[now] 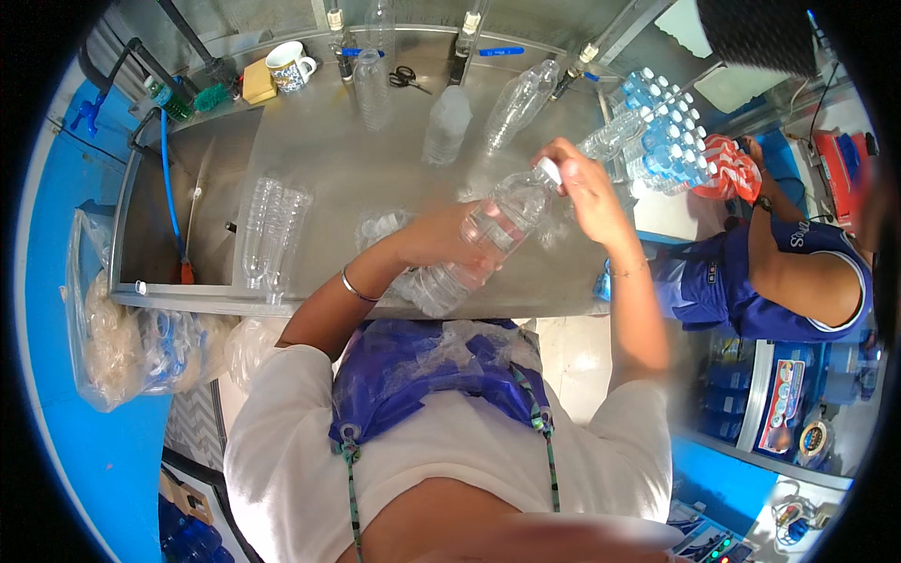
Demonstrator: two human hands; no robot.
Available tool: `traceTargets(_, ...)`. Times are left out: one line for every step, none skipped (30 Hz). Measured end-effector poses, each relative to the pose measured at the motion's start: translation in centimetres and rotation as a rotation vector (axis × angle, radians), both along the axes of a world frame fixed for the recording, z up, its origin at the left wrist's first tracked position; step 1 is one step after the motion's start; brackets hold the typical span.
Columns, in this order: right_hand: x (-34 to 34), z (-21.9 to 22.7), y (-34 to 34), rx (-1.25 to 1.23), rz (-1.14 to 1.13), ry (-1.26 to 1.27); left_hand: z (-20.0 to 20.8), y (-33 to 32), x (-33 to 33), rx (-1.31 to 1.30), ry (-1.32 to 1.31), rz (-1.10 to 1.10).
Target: The person repeatedly picks up empty plastic water bottles from a metal table, screws on white caps, and places the capped bottles into a large plastic bag. The process is continuous and repetitive, with the person handling bottles one at a time.
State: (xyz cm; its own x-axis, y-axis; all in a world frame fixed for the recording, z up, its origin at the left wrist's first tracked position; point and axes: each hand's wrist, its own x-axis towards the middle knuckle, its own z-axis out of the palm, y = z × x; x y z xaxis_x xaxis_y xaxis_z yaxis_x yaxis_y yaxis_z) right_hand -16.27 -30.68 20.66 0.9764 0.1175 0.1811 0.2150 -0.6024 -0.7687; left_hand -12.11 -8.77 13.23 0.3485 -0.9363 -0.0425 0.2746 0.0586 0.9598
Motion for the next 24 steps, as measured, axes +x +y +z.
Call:
traceTargets(-0.4, -0.1, -0.2, 0.023, 0.075, -0.114, -0.1, 0.1, -0.3, -0.096, 0.192, -0.075)
traceTargets(-0.5, -0.2, -0.3, 0.031, 0.103, -0.194, 0.0, 0.0, -0.5, -0.196, 0.376, -0.144)
traceTargets(-0.6, -0.2, -0.6, 0.040, 0.129, -0.279, 0.0, 0.0, -0.8, -0.246, 0.479, -0.253)
traceTargets(-0.5, -0.3, -0.6, 0.000, 0.145, -0.341, 0.1, -0.1, -0.7, -0.294, 0.579, -0.364)
traceTargets(-0.4, -0.4, -0.7, -0.011, 0.138, -0.354, 0.2, -0.3, -0.6, -0.347, 0.684, -0.466)
traceTargets(-0.4, -0.4, -0.8, -0.021, 0.137, -0.365, 0.2, -0.5, -0.5, -0.247, 0.521, -0.385)
traceTargets(-0.2, -0.5, -0.9, -0.033, 0.138, -0.356, 0.3, -0.8, -0.3, -0.149, 0.370, -0.293)
traceTargets(-0.3, -0.5, -1.0, -0.096, 0.074, -0.259, 0.3, -1.0, -0.1, -0.077, 0.227, -0.207)
traceTargets(-0.2, -0.5, -1.1, -0.161, 0.013, -0.141, 0.3, -1.0, 0.1, 0.005, 0.060, -0.122)
traceTargets(-0.3, -0.5, -1.2, -0.212, -0.049, -0.039, 0.2, -1.1, 0.2, 0.058, -0.103, -0.039)
traceTargets(-0.3, -0.6, -1.2, -0.139, -0.003, -0.088, 0.1, -1.1, 0.2, 0.110, -0.265, 0.045)
traceTargets(-0.4, -0.6, -1.2, -0.049, 0.039, -0.152, 0.0, -1.1, 0.1, 0.035, -0.079, -0.048)
traceTargets(-0.5, -0.7, -1.3, 0.054, 0.081, -0.244, -0.1, -1.0, -0.1, -0.039, 0.104, -0.142)
traceTargets(-0.6, -0.7, -1.4, 0.088, 0.115, -0.322, -0.2, -1.1, -0.5, -0.120, 0.295, -0.243)
traceTargets(-0.6, -0.8, -1.4, 0.132, 0.153, -0.422, -0.4, -1.3, -0.9, -0.189, 0.457, -0.351)
traceTargets(-0.7, -0.9, -1.5, 0.152, 0.191, -0.499, -0.5, -1.5, -1.2, -0.264, 0.618, -0.466)
traceTargets(-0.7, -0.9, -1.6, 0.158, 0.200, -0.528, -0.6, -1.9, -1.3, -0.336, 0.777, -0.584)
traceTargets(-0.7, -0.8, -1.8, 0.136, 0.213, -0.531, -0.6, -2.3, -1.4, -0.347, 0.809, -0.618)
traceTargets(-0.8, -0.8, -2.1, 0.130, 0.207, -0.540, -0.7, -2.8, -1.5, -0.356, 0.847, -0.651)
traceTargets(-0.8, -0.7, -2.4, 0.111, 0.172, -0.514, -0.6, -3.1, -1.3, -0.349, 0.874, -0.686)
traceTargets(-0.9, -0.7, -2.7, 0.079, 0.153, -0.481, -0.6, -3.4, -1.1, -0.280, 0.658, -0.597)
traceTargets(-0.9, -0.6, -3.1, 0.043, 0.132, -0.433, -0.5, -3.7, -0.8, -0.199, 0.435, -0.504)
traceTargets(-0.8, -0.5, -3.5, 0.009, 0.121, -0.381, -0.5, -3.9, -0.6, -0.115, 0.222, -0.399)
traceTargets(-0.8, -0.5, -4.0, -0.034, 0.127, -0.314, -0.4, -4.1, -0.5, 0.022, -0.039, -0.247)
